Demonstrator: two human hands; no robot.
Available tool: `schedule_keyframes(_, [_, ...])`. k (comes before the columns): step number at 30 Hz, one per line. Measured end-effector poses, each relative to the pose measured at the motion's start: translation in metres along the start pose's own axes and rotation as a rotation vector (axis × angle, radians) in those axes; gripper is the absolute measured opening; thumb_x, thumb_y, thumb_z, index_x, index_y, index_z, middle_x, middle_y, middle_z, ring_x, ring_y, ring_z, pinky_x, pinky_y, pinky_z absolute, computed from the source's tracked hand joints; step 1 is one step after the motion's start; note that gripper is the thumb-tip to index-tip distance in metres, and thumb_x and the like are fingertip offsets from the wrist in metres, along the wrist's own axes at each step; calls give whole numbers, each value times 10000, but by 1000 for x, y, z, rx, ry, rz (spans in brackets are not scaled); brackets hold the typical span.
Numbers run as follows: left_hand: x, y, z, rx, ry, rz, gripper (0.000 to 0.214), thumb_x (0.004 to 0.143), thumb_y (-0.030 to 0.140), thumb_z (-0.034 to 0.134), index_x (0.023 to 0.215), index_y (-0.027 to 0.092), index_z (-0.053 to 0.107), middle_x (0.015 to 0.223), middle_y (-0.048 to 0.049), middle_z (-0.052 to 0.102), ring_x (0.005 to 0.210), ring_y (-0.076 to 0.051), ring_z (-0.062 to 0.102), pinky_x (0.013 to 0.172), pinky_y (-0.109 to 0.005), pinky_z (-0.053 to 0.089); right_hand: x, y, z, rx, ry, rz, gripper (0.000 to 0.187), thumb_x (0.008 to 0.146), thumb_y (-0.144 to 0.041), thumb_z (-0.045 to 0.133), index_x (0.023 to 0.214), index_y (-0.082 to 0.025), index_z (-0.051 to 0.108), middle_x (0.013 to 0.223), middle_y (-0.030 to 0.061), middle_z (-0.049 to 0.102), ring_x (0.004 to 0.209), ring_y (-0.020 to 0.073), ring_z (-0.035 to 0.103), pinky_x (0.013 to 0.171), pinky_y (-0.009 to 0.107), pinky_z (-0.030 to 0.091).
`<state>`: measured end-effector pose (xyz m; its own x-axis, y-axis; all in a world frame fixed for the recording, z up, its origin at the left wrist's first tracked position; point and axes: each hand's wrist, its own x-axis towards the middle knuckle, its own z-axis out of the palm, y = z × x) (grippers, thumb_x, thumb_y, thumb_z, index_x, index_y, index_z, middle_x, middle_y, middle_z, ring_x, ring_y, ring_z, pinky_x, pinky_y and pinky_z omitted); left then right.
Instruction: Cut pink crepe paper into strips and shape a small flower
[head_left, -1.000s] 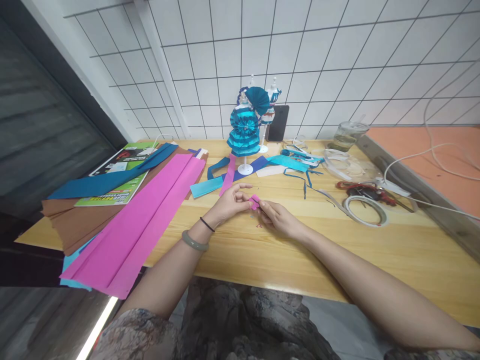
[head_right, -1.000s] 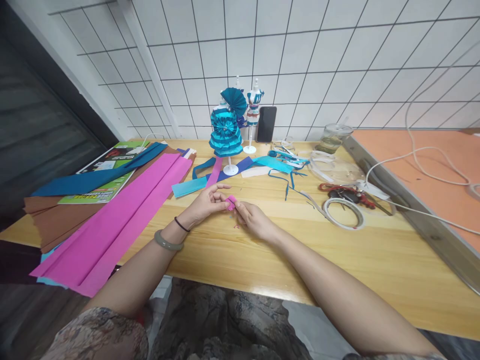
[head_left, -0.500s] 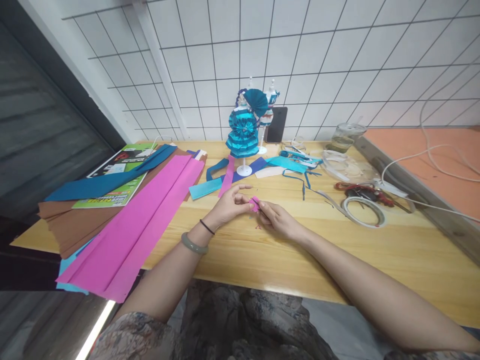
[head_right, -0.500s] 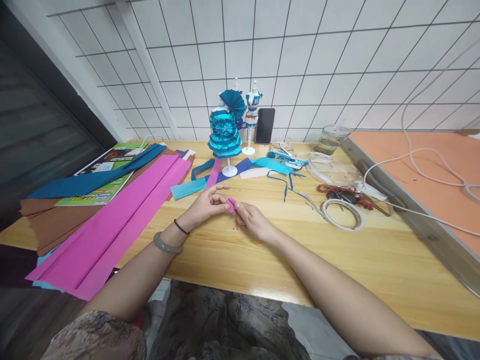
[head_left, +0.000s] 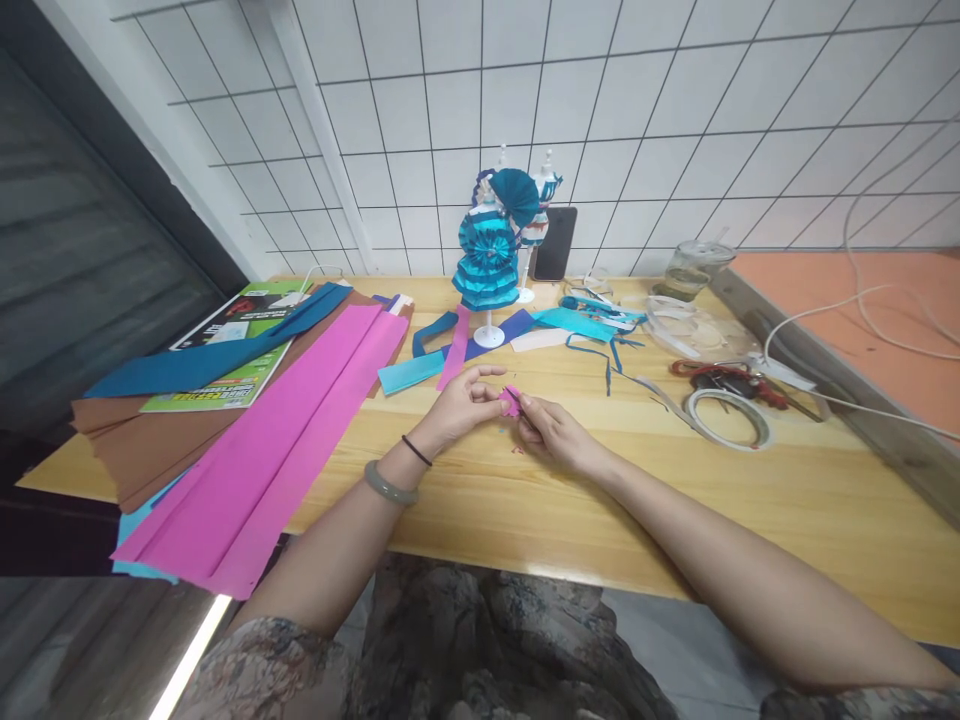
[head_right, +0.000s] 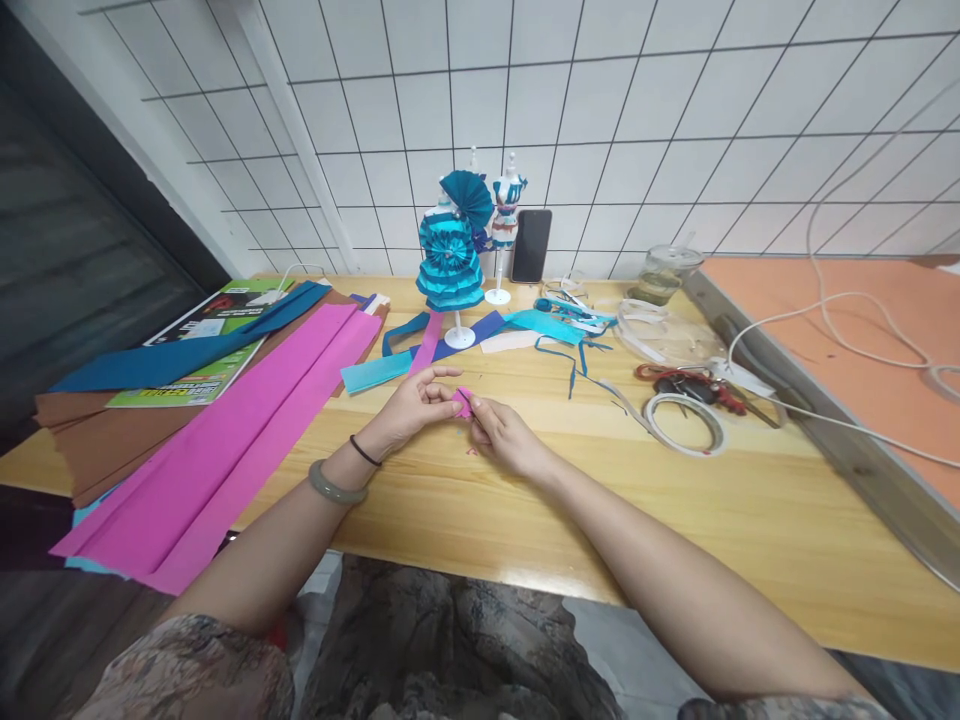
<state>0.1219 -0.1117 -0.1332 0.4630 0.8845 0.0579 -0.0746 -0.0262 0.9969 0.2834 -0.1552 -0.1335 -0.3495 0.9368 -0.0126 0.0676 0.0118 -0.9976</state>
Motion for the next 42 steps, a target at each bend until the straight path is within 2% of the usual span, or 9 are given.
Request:
schedule_keyframes(5, [0,1,2,45,18,18,511,671,204,668,1137,140,467,691,-3,613,669,-108,588,692,-250,438,2,3,1,6,31,19,443,835,-583,327,607,-203,342,439,-96,260,370,55,227,410,206,344])
schedule_keyframes(16, [0,2,7,-17,45,-3,482,659,190,670,1095,141,470,694,1,606,659,-108,589,677,-252,447,1,0,1,21,42,34,431,832,-582,333,629,-203,344,433,-96,254,349,55,227,348,202,201])
schedule_keyframes(25, [0,2,5,12,43,9,477,660,195,670,1092,143,474,703,0,605,665,-108,585,669,-247,439,2,4,-1,26,28,15,436,840,-574,323,615,-201,334,438,-95,259,357,52,234,357,198,201])
schedule_keyframes(30, [1,2,0,18,79,24,499,664,221,671,1114,143,468,679,4,602,663,-114,587,665,-246,435,0,0,-2,-13,14,32,416,849,-566,305,717,-187,417,457,-92,296,366,63,247,367,201,217])
schedule_keyframes(35, [2,3,-9,-22,140,53,491,656,234,682,1096,152,481,673,8,615,683,-122,607,713,-264,445,-1,-3,-10,-250,14,23,490,880,-540,231,794,-154,520,485,-52,409,427,92,367,455,220,309])
schedule_keyframes(39, [7,2,-18,-86,212,61,499,639,222,694,1083,146,481,652,13,629,682,-123,619,767,-295,450,-4,-2,-16,-642,35,-52,486,881,-514,288,726,-154,576,594,22,548,565,136,488,564,247,349])
schedule_keyframes(42, [10,1,-23,-107,265,46,514,614,220,712,1070,146,489,626,25,620,658,-115,612,751,-287,456,-8,1,-12,-928,29,-118,386,882,-432,370,784,-161,627,738,77,618,664,158,538,623,256,362])
